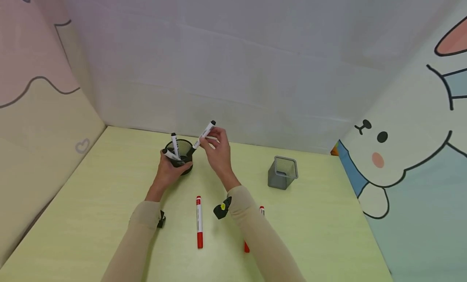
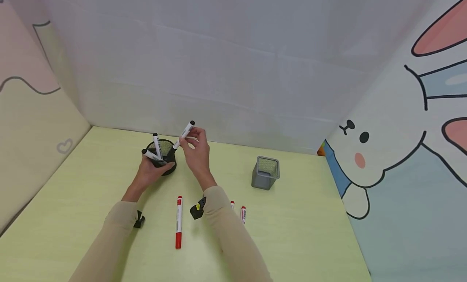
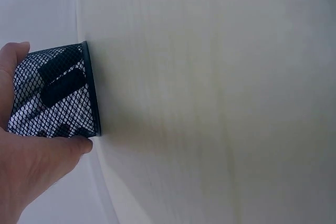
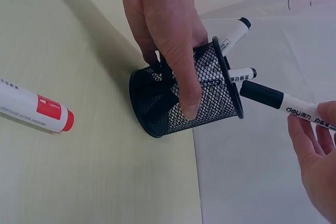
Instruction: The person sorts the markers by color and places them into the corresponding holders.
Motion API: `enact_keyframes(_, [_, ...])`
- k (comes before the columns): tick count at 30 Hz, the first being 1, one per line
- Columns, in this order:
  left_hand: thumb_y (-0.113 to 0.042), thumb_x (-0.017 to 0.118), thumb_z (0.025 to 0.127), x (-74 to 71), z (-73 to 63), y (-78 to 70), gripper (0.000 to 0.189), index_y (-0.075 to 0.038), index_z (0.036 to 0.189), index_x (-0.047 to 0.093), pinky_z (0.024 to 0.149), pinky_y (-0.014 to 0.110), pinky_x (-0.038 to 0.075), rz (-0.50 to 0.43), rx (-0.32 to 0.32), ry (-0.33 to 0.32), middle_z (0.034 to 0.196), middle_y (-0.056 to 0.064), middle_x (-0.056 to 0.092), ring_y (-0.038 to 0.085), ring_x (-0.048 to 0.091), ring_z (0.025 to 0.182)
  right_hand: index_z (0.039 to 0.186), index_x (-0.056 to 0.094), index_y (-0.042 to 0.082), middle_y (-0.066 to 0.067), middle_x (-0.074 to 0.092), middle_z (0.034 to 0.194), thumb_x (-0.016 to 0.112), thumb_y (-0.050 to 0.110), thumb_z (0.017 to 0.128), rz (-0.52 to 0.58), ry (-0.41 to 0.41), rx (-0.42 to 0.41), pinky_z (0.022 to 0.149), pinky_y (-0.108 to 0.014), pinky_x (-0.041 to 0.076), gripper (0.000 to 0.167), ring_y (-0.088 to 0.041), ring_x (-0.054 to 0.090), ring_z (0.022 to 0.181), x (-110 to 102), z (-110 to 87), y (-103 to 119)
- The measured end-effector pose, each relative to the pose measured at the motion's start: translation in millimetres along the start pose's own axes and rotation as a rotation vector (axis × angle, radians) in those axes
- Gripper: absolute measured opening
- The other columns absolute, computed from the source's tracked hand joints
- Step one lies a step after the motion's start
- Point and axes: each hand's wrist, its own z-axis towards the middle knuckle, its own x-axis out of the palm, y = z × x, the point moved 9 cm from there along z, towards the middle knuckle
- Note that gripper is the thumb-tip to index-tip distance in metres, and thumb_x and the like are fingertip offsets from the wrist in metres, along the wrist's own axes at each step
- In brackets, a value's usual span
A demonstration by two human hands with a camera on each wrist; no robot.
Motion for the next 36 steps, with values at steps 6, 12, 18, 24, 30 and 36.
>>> enact_keyframes(6, [-0.012, 0.083, 0.086, -0.7, 0.3, 0.7, 0.093, 0.002, 0.151, 0.019, 0.114, 0.051, 0.034, -0.007, -0.008, -0.005, 0.144, 0.027, 0.043, 0.039, 0.045, 0.132, 0.129, 0.051, 0.003, -0.013, 0.063, 0.121, 0.068, -0.002, 0.097, -0.103, 0.032, -0.018, 0.090, -0.032, 0.058, 0.036, -0.024, 0.069, 0.109, 10, -0.9, -2])
enact_keyframes(12, [-0.011, 0.083, 0.086, -0.5, 0.4, 0.5, 0.092, 0.003, 0.151, 0.019, 0.114, 0.051, 0.033, -0.010, -0.007, 0.003, 0.143, 0.028, 0.043, 0.039, 0.045, 0.131, 0.130, 0.051, 0.006, -0.011, 0.063, 0.122, 0.067, 0.002, 0.099, -0.249, 0.121, -0.062, 0.092, -0.026, 0.055, 0.035, -0.019, 0.068, 0.111, 25, -0.6, -5])
enact_keyframes(18, [-0.009, 0.082, 0.086, -0.6, 0.4, 0.1, 0.092, 0.002, 0.152, 0.019, 0.114, 0.050, 0.033, -0.012, 0.005, 0.009, 0.142, 0.027, 0.042, 0.039, 0.045, 0.129, 0.131, 0.051, 0.005, -0.011, 0.060, 0.121, 0.064, 0.002, 0.100, -0.394, 0.224, -0.129, 0.092, -0.023, 0.054, 0.034, -0.019, 0.067, 0.113, 42, -4.6, -12])
enact_keyframes(24, [-0.007, 0.082, 0.087, 0.4, 1.1, -2.2, 0.092, 0.001, 0.152, 0.018, 0.113, 0.050, 0.035, -0.033, 0.033, 0.017, 0.144, 0.027, 0.041, 0.039, 0.046, 0.128, 0.134, 0.050, 0.006, -0.008, 0.060, 0.123, 0.063, 0.004, 0.101, -0.555, 0.301, -0.152, 0.093, -0.019, 0.051, 0.035, -0.015, 0.064, 0.114, 54, -9.3, -19])
enact_keyframes(30, [-0.005, 0.080, 0.087, -0.6, 0.2, -4.5, 0.091, 0.004, 0.151, 0.016, 0.111, 0.051, 0.035, -0.035, 0.041, 0.024, 0.146, 0.029, 0.040, 0.039, 0.046, 0.129, 0.134, 0.050, 0.004, -0.010, 0.061, 0.125, 0.062, 0.005, 0.102, -0.692, 0.377, -0.206, 0.091, -0.019, 0.052, 0.034, -0.019, 0.063, 0.113, 68, -10.9, -15])
enact_keyframes(36, [-0.009, 0.078, 0.088, -3.2, -0.2, -2.5, 0.090, 0.008, 0.149, 0.015, 0.112, 0.052, 0.034, 0.042, 0.000, 0.020, 0.146, 0.033, 0.035, 0.041, 0.043, 0.131, 0.133, 0.050, 0.008, -0.009, 0.061, 0.126, 0.060, 0.011, 0.105, -0.863, 0.402, -0.231, 0.091, -0.028, 0.054, 0.030, -0.020, 0.064, 0.113, 78, -12.4, -18])
